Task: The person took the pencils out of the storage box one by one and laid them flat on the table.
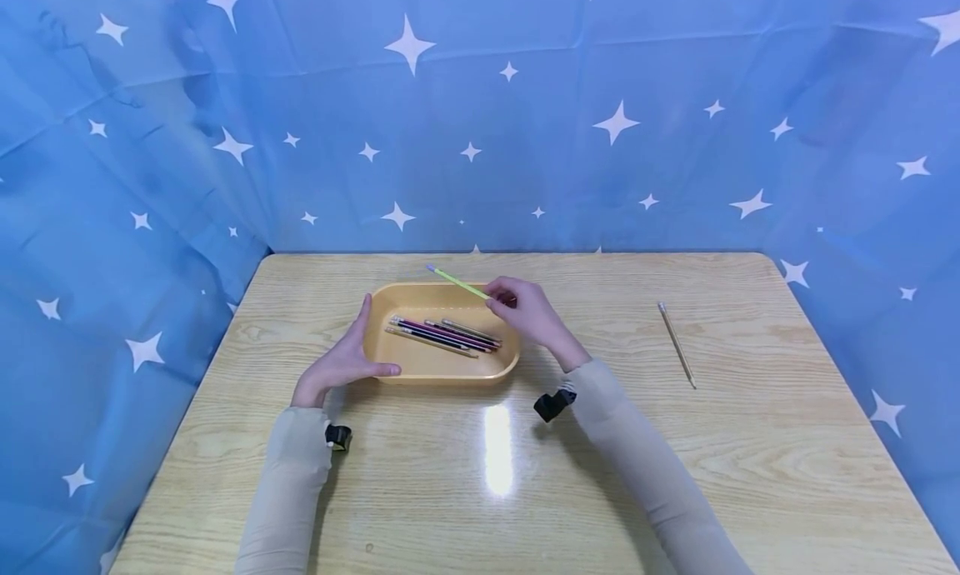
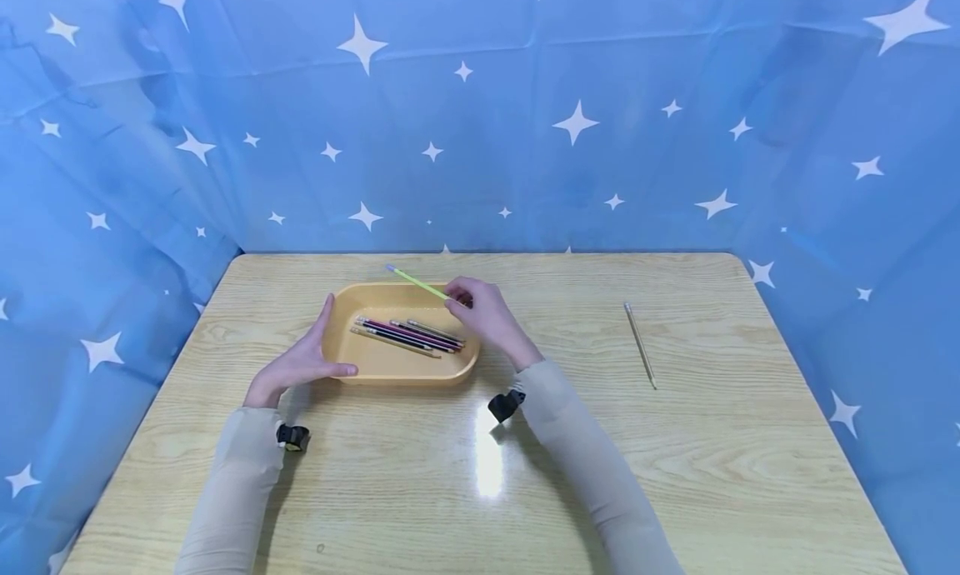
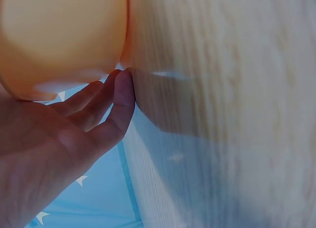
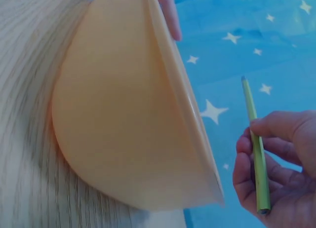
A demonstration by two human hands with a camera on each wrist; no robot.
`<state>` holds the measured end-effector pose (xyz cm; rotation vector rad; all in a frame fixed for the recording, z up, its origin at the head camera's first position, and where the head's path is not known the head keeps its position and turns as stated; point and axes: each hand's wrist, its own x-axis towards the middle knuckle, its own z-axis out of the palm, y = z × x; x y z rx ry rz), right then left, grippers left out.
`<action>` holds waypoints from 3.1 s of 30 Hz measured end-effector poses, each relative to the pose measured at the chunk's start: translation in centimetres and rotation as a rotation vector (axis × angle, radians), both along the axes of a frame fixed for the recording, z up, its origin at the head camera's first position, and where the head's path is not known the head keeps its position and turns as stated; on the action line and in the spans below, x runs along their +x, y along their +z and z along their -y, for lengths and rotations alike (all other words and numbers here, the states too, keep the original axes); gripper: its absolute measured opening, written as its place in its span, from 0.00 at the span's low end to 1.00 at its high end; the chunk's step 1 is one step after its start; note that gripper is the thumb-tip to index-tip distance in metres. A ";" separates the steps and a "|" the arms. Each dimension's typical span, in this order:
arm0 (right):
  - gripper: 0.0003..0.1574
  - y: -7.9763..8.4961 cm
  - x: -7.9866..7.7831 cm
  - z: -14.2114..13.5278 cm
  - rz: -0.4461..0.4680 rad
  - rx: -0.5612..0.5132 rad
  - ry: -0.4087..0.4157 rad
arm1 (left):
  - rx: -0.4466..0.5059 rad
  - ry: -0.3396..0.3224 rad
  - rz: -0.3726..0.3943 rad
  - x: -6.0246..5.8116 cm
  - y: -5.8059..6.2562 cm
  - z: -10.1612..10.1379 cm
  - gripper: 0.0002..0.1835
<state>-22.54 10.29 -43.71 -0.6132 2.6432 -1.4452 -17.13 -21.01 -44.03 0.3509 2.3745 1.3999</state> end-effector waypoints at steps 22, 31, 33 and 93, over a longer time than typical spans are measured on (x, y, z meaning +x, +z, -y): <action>0.13 -3.4 1.3 -6.1 0.071 -0.153 -0.230 | -0.030 -0.005 -0.048 -1.5 -3.8 1.3 0.72; 0.14 -4.8 2.8 -9.0 0.122 -0.121 -0.351 | 0.003 -0.019 -0.017 -0.3 -0.6 0.3 0.68; 0.14 -5.1 3.0 -9.6 0.129 -0.108 -0.388 | 0.006 -0.020 -0.012 -0.1 -0.2 0.2 0.68; 0.15 -4.8 7.8 -20.4 0.120 0.215 -0.854 | -0.030 -0.003 -0.028 -1.6 -3.4 1.3 0.69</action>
